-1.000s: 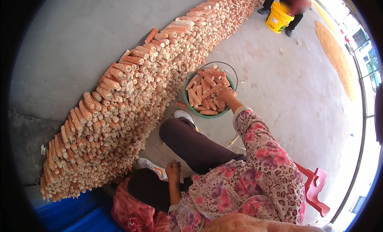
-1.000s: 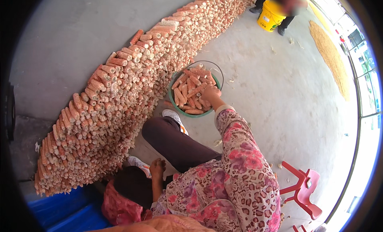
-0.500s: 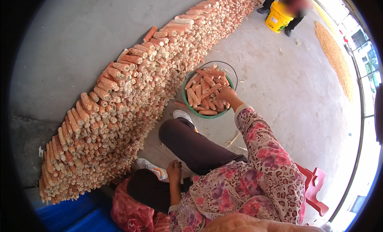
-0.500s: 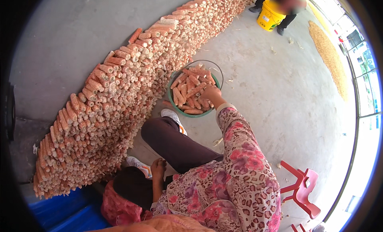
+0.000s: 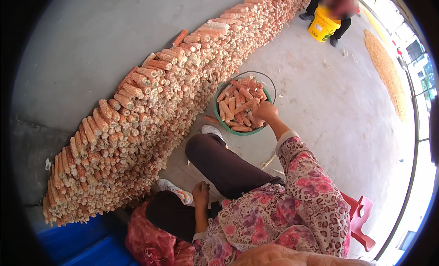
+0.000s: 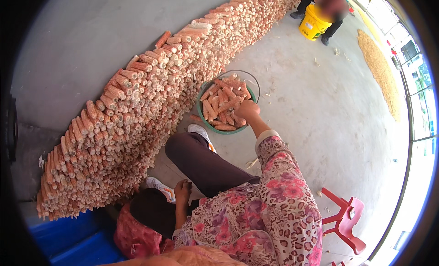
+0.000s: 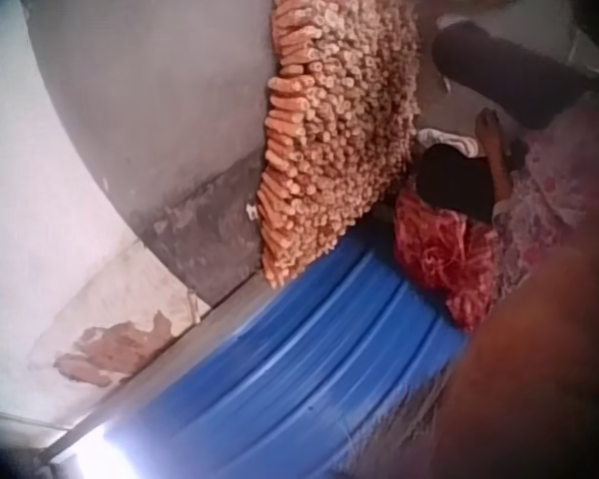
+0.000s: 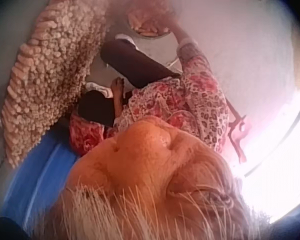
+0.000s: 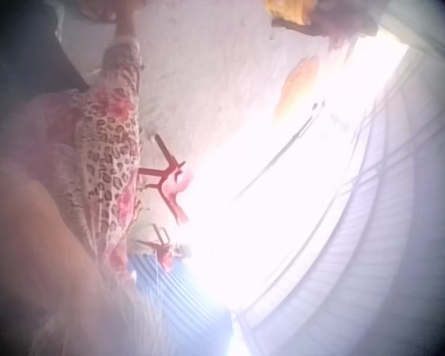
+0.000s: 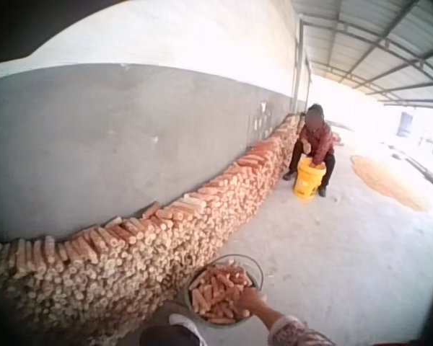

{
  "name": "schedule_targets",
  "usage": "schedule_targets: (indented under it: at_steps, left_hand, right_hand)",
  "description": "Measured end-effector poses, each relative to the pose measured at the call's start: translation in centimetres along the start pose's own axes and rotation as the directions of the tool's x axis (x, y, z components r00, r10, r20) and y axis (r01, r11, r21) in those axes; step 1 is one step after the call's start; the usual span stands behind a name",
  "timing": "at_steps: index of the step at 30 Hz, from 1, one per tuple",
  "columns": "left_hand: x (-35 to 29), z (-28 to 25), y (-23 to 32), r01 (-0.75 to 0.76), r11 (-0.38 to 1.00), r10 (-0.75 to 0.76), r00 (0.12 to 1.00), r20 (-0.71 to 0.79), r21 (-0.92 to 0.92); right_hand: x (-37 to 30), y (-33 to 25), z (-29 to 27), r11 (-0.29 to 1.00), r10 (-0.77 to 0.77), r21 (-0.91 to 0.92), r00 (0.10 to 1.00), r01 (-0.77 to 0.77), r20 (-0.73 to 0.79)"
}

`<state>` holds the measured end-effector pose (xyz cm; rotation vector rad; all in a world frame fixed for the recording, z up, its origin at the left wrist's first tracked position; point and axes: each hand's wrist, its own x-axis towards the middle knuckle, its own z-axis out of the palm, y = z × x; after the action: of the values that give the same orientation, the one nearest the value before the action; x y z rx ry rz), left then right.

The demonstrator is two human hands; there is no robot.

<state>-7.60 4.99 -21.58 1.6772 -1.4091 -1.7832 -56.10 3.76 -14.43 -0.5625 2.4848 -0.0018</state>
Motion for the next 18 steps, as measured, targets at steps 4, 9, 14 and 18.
schedule_targets:
  at_steps: [4, 9, 14, 18]
  left_hand:
    - [-0.5, 0.0, 1.2, 0.003, 1.0, -0.004, 1.0, -0.014, -0.031]
    - [-0.9, 0.1, 1.8, -0.045, 0.999, 0.044, 0.998, -0.042, -0.022]
    - [-1.1, -0.2, 2.8, -0.093, 0.993, 0.09, 0.995, -0.041, -0.068]
    - [-2.1, -0.5, 5.7, -0.036, 0.907, 0.053, 0.998, 0.03, -0.42]
  right_hand:
    - [-5.5, 0.7, -3.7, 0.998, -0.051, 0.052, 0.991, 0.044, 0.124]
    - [-11.6, 3.3, -4.7, 0.805, -0.333, 0.52, 0.943, 0.285, -0.001]
    - [-15.4, -1.1, -4.0, 0.148, -0.748, 0.969, 0.663, 0.197, -0.021]
    - [-21.5, -8.6, -1.5, 0.155, -0.908, 0.986, 0.401, 0.065, 0.117]
